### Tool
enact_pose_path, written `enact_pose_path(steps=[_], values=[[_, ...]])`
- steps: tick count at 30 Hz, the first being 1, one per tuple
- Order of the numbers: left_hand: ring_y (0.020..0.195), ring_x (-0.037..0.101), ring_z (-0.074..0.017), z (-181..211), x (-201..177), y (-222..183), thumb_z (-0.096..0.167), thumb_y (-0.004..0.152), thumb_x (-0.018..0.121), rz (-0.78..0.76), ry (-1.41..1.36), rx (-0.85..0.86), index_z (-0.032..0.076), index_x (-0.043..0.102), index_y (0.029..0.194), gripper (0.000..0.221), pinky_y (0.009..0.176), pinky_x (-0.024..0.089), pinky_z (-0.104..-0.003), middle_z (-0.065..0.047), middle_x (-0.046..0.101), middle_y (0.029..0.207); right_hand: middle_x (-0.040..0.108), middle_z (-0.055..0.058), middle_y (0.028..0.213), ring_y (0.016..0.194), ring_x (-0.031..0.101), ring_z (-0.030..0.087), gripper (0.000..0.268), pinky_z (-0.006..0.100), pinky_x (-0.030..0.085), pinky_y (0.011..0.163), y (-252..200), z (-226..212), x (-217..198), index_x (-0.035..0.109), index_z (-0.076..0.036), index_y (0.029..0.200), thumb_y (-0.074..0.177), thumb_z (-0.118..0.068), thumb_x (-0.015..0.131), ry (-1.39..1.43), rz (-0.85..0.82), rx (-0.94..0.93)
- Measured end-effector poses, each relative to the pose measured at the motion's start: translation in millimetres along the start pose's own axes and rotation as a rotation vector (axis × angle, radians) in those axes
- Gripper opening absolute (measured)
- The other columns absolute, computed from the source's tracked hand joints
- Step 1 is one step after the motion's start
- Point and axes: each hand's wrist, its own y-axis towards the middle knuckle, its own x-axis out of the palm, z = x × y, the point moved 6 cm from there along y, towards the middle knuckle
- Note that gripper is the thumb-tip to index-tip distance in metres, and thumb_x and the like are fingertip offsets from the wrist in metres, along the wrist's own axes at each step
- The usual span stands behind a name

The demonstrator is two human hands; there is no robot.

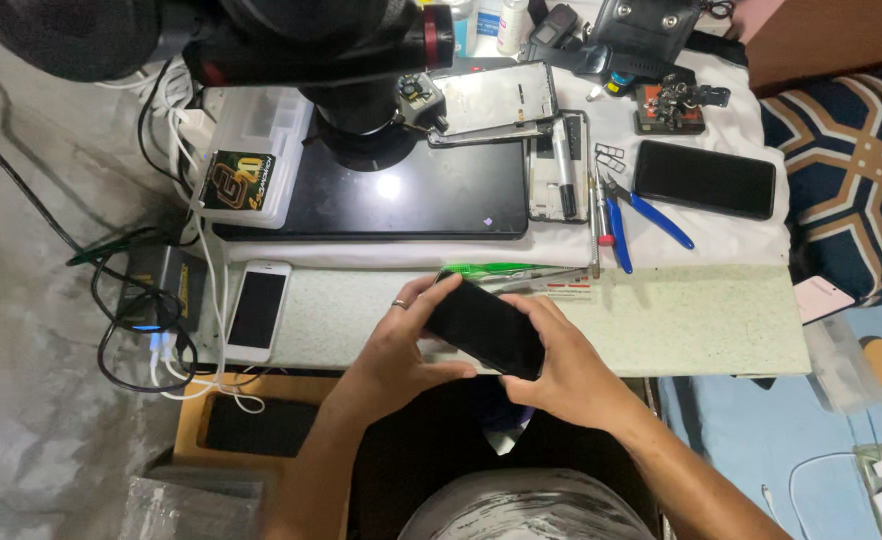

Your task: The person picks up a smartphone, unlocks it, and uses a metal prying tool to separate the back cover. They then use a plastic card to further pry the edges and remove the back cover, exposing the internal components.

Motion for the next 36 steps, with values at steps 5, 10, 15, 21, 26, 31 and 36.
enact_pose_path(steps=[5, 10, 15, 21, 26, 31, 36], values=[[0.117, 0.058, -0.0357, 18.0, -2.8, 8.1, 0.02, 0.054, 0.097, -0.049, 0.422, 0.066, 0.009, 0.059, 0.137, 0.092, 0.098, 0.052, -0.046, -0.013, 0.056, 0.13, 0.056, 0.015, 0.123, 0.116, 0.059, 0.031, 0.084, 0.038, 0.049, 0.099, 5.1, -5.7, -2.2, 0.047, -0.004, 0.142, 0.064, -0.011, 0.078, -0.095, -0.136, -0.001], [0.113, 0.059, -0.0374, 20.0, 15.0, 7.7, 0.03, 0.055, 0.095, -0.013, 0.59, 0.263, 0.006, 0.06, 0.132, 0.088, 0.1, 0.046, -0.049, -0.013, 0.062, 0.118, 0.054, 0.016, 0.128, 0.122, 0.056, 0.034, 0.084, 0.041, 0.047, 0.102, 11.1, -2.8, -0.4, 0.045, -0.002, 0.142, 0.066, -0.012, 0.079, -0.123, -0.211, -0.109], [0.113, 0.06, -0.0356, 7.0, 19.4, 7.7, 0.027, 0.056, 0.094, 0.062, 0.596, 0.268, 0.004, 0.061, 0.13, 0.084, 0.1, 0.047, -0.048, -0.014, 0.062, 0.118, 0.054, 0.016, 0.134, 0.125, 0.055, 0.029, 0.081, 0.038, 0.046, 0.1, 4.3, 8.7, -20.0, 0.047, -0.005, 0.142, 0.072, -0.017, 0.085, -0.027, -0.146, -0.169], [0.105, 0.066, -0.0315, -3.0, 11.7, 8.7, 0.023, 0.064, 0.095, 0.284, 0.337, 0.145, 0.005, 0.056, 0.126, 0.075, 0.088, 0.058, -0.042, -0.015, 0.063, 0.117, 0.075, 0.004, 0.103, 0.086, 0.067, 0.016, 0.024, 0.032, 0.054, 0.076, 10.7, 63.8, -95.7, 0.077, -0.011, 0.112, 0.092, -0.025, 0.076, -0.064, 0.313, 0.172], [0.1, 0.068, -0.0236, -9.7, 14.6, 11.4, 0.014, 0.072, 0.091, 0.436, 0.027, 0.126, 0.008, 0.049, 0.135, 0.076, 0.086, 0.059, -0.036, -0.012, 0.064, 0.114, 0.073, 0.006, 0.091, 0.076, 0.07, 0.023, 0.028, 0.038, 0.055, 0.07, 13.0, 59.7, -91.5, 0.074, -0.01, 0.101, 0.092, -0.036, 0.075, -0.549, 0.441, 0.279], [0.1, 0.07, -0.0205, -14.6, 23.0, 17.0, 0.012, 0.074, 0.092, 0.457, -0.114, 0.15, 0.009, 0.049, 0.136, 0.076, 0.086, 0.061, -0.033, -0.009, 0.067, 0.114, 0.072, 0.012, 0.095, 0.084, 0.069, 0.034, 0.031, 0.046, 0.054, 0.069, 20.2, 51.3, -69.1, 0.07, -0.007, 0.107, 0.091, -0.034, 0.072, -0.822, 0.519, 0.149], [0.102, 0.07, -0.02, -15.6, 25.1, 15.8, 0.016, 0.077, 0.094, 0.427, -0.084, 0.241, 0.009, 0.046, 0.135, 0.075, 0.086, 0.064, -0.031, -0.009, 0.063, 0.118, 0.072, 0.012, 0.097, 0.085, 0.068, 0.035, 0.026, 0.046, 0.054, 0.072, 18.7, 51.2, -68.6, 0.072, -0.007, 0.112, 0.092, -0.023, 0.069, -0.768, 0.605, 0.099]])
